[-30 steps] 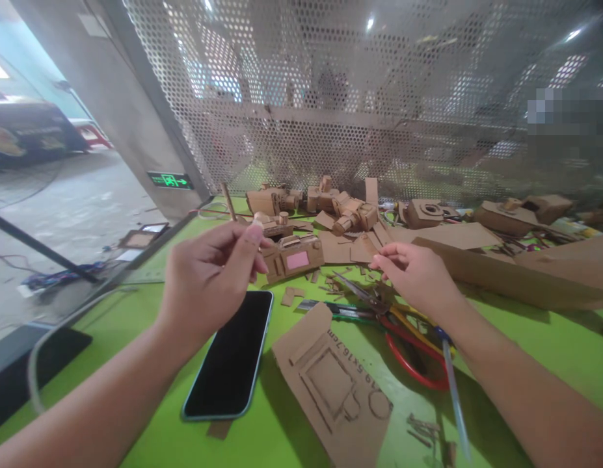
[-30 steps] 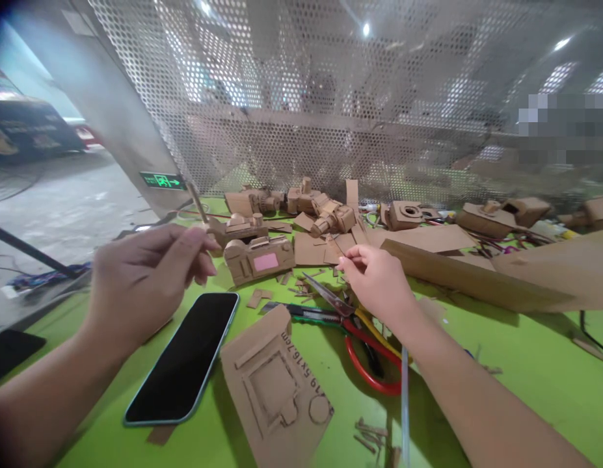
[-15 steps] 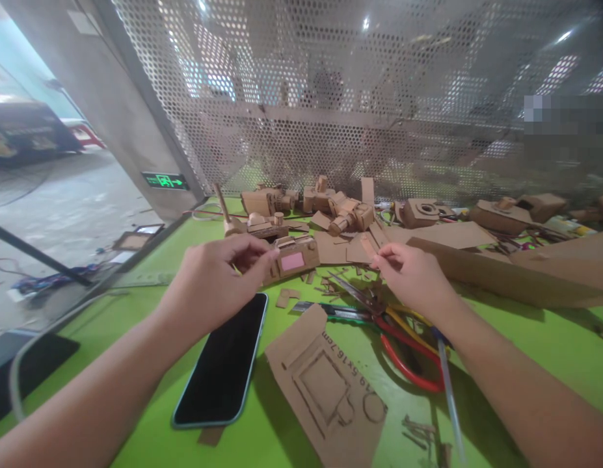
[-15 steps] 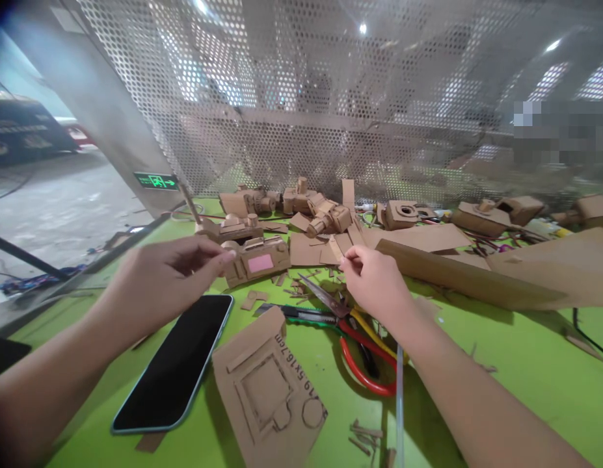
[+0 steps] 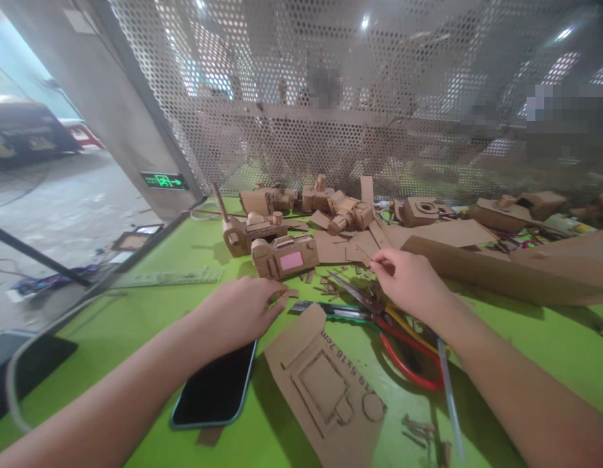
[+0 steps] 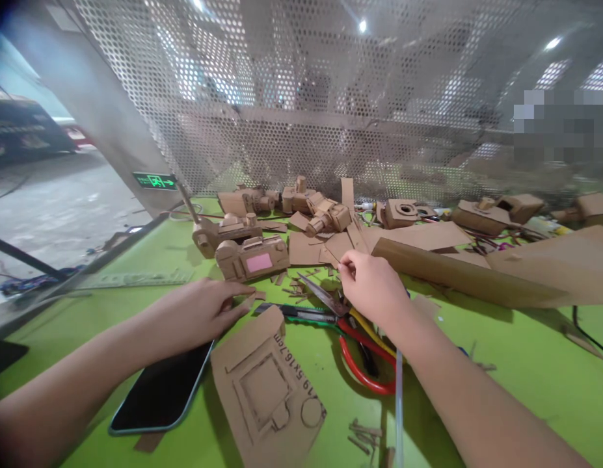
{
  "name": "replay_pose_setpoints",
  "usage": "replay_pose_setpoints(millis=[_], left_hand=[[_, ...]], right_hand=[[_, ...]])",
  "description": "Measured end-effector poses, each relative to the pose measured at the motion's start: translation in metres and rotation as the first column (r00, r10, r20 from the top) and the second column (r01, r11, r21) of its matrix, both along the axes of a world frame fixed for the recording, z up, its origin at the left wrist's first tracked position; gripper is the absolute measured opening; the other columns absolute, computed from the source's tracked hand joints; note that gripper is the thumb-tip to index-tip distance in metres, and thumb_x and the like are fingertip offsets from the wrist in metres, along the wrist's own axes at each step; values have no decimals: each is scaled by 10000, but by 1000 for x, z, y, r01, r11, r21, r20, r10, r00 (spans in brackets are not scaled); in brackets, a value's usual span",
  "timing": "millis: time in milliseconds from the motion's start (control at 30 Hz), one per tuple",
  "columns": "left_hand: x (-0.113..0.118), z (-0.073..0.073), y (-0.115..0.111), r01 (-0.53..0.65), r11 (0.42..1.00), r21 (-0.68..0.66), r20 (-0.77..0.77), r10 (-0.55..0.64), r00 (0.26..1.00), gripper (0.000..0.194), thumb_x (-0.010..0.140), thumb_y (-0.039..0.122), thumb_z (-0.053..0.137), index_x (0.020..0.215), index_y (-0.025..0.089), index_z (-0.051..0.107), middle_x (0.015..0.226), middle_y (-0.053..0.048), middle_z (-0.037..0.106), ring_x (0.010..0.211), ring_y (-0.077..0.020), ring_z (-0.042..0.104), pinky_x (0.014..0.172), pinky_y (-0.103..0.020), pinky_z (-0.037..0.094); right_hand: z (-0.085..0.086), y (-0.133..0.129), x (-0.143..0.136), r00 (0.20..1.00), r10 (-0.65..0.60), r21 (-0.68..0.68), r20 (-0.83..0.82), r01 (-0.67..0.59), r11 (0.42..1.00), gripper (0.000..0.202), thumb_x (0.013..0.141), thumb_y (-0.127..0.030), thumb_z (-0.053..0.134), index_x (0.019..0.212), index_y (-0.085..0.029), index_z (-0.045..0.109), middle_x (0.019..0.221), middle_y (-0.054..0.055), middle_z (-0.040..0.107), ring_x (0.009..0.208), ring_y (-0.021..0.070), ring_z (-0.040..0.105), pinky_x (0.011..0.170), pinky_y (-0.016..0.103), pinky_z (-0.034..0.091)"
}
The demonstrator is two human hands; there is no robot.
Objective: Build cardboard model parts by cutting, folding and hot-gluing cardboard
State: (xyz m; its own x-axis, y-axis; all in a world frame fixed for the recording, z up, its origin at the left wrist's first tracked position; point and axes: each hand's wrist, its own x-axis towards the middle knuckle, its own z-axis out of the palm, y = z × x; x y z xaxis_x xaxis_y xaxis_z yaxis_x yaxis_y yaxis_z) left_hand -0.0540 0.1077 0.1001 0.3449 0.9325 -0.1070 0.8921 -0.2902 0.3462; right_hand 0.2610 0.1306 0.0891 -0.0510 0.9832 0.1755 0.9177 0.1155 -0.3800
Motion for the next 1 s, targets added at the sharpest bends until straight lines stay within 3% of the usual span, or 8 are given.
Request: replay_pose_setpoints(millis=[133, 300, 467, 533, 633, 767, 867, 1000], left_hand=[[2, 0, 2, -24, 1000, 0, -31, 24, 999, 448, 1035, 454, 519, 1171, 196, 858, 866, -141, 873, 784, -382, 821, 679, -414, 551], [4, 1, 2, -62, 998, 10, -38, 63, 997, 292, 953, 432, 635, 1098, 207, 752, 701, -77, 771, 666, -363, 750, 585, -386, 450], [2, 4, -1, -97, 994, 43, 45, 95, 994, 245, 949, 497, 658, 838, 280, 632, 659, -55, 727, 619, -337, 706, 560, -376, 410], [1, 5, -1, -112, 992, 63, 111, 105, 988, 269, 950, 493, 655, 785, 288, 603, 661, -45, 728, 612, -316, 700, 575, -377, 432], [1, 5, 1, -150, 984, 98, 235, 124, 964, 261, 951, 499, 669, 809, 280, 660, 756, -50, 796, 700, -309, 751, 642, -382, 501], [0, 4, 4, -243, 962, 125, 400, 175, 900, 292, 985, 499, 643, 1029, 260, 804, 930, -83, 880, 801, -323, 802, 733, -419, 576], [-1, 3, 4, -276, 955, 110, 512, 184, 839, 335, 997, 456, 624, 1170, 248, 820, 1013, -90, 897, 867, -321, 828, 794, -439, 621], [4, 7, 1, -287, 956, 62, 618, 189, 763, 308, 959, 473, 716, 1122, 243, 841, 1015, -84, 890, 895, -320, 826, 815, -453, 657]], right_hand=[[2, -1, -2, 1000, 20, -29, 23, -19, 999, 196, 1049, -205, 665, 1043, -245, 857, 1028, 109, 936, 933, 348, 883, 807, 411, 615], [11, -7, -6, 994, 106, -80, 13, -105, 991, 239, 1068, -276, 698, 1250, -264, 852, 1154, 90, 935, 1032, 312, 885, 868, 382, 639], [20, -16, 0, 962, 267, -219, 47, -251, 943, 68, 1010, -354, 807, 1015, -310, 859, 950, 39, 902, 828, 290, 835, 681, 353, 557], [22, -19, 4, 939, 340, -268, 59, -313, 911, 51, 943, -344, 884, 969, -318, 848, 947, 27, 875, 864, 293, 816, 692, 345, 537], [24, -23, 11, 925, 372, -301, 79, -333, 893, 149, 897, -336, 925, 1014, -312, 836, 1046, 47, 841, 949, 306, 798, 742, 347, 542], [28, -28, 22, 934, 344, -351, 102, -290, 890, 239, 861, -346, 937, 1067, -316, 819, 1101, 66, 815, 944, 315, 800, 709, 347, 549], [32, -32, 27, 943, 316, -400, 108, -250, 882, 278, 791, -315, 964, 1007, -321, 790, 949, 37, 807, 793, 299, 797, 590, 331, 517], [29, -34, 25, 957, 274, -420, 97, -211, 883, 304, 709, -209, 936, 888, -317, 715, 705, -25, 726, 485, 228, 690, 405, 301, 384]])
